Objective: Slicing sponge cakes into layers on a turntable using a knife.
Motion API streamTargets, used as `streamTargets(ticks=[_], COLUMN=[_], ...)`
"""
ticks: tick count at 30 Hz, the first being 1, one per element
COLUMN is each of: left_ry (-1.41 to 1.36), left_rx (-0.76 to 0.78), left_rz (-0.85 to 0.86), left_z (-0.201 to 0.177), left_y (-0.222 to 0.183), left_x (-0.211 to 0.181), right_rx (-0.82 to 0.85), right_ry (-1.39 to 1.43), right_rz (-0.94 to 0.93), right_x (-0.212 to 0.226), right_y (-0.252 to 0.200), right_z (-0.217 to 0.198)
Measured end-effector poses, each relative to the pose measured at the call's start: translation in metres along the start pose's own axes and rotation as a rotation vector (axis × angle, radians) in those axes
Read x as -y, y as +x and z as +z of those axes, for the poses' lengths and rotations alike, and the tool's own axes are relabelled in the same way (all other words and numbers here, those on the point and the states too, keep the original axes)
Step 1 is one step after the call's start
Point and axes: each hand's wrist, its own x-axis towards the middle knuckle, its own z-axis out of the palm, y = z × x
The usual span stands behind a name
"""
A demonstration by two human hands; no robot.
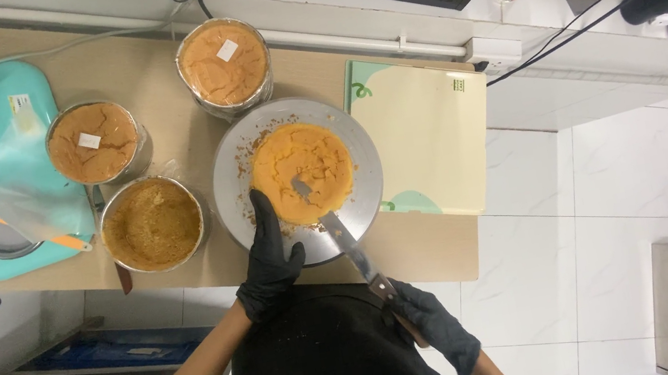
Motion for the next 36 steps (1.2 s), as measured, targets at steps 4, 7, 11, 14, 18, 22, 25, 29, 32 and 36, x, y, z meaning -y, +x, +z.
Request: streamTargets(ticks=[4, 7, 11, 14, 18, 22, 25, 29, 32, 36], left_ry=[0.031, 0.042, 0.039, 0.065, 0.266, 0.291, 0.343, 0.398, 0.347, 0.126], left_rx=[-0.017, -0.062, -0.111, -0.163, -0.040, -0.023, -0.071, -0.021, -0.014, -0.030], left_rz=[0.028, 0.075, 0.032, 0.052, 0.082, 0.060, 0.133, 0.143, 0.152, 0.137], left_z=[0.008, 0.010, 0.001, -0.012, -0.032, -0.038, -0.031, -0.025, -0.027, -0.034], left_y=[-0.010, -0.012, -0.010, 0.004, 0.041, 0.075, 0.091, 0.100, 0.103, 0.108], left_x=[0.003, 0.005, 0.000, -0.003, -0.002, 0.002, 0.023, 0.015, -0.011, -0.039], right_rx=[0.059, 0.079, 0.050, 0.091, 0.644, 0.152, -0.024, -0.249, -0.402, -0.388], right_ry=[0.144, 0.124, 0.287, 0.667, 1.378, 0.877, 0.453, -0.047, -0.318, -0.498], right_rz=[-0.163, -0.107, -0.003, 0.073, -0.212, -0.034, 0.049, -0.242, -0.422, -0.225], right_x=[0.022, 0.024, -0.016, -0.027, 0.050, 0.064, 0.127, 0.138, 0.136, 0.139], right_y=[0.028, 0.024, 0.018, 0.020, 0.003, 0.001, -0.018, -0.012, -0.008, -0.010], right_z=[0.016, 0.012, -0.002, -0.008, -0.015, -0.022, -0.011, -0.002, 0.000, 0.003])
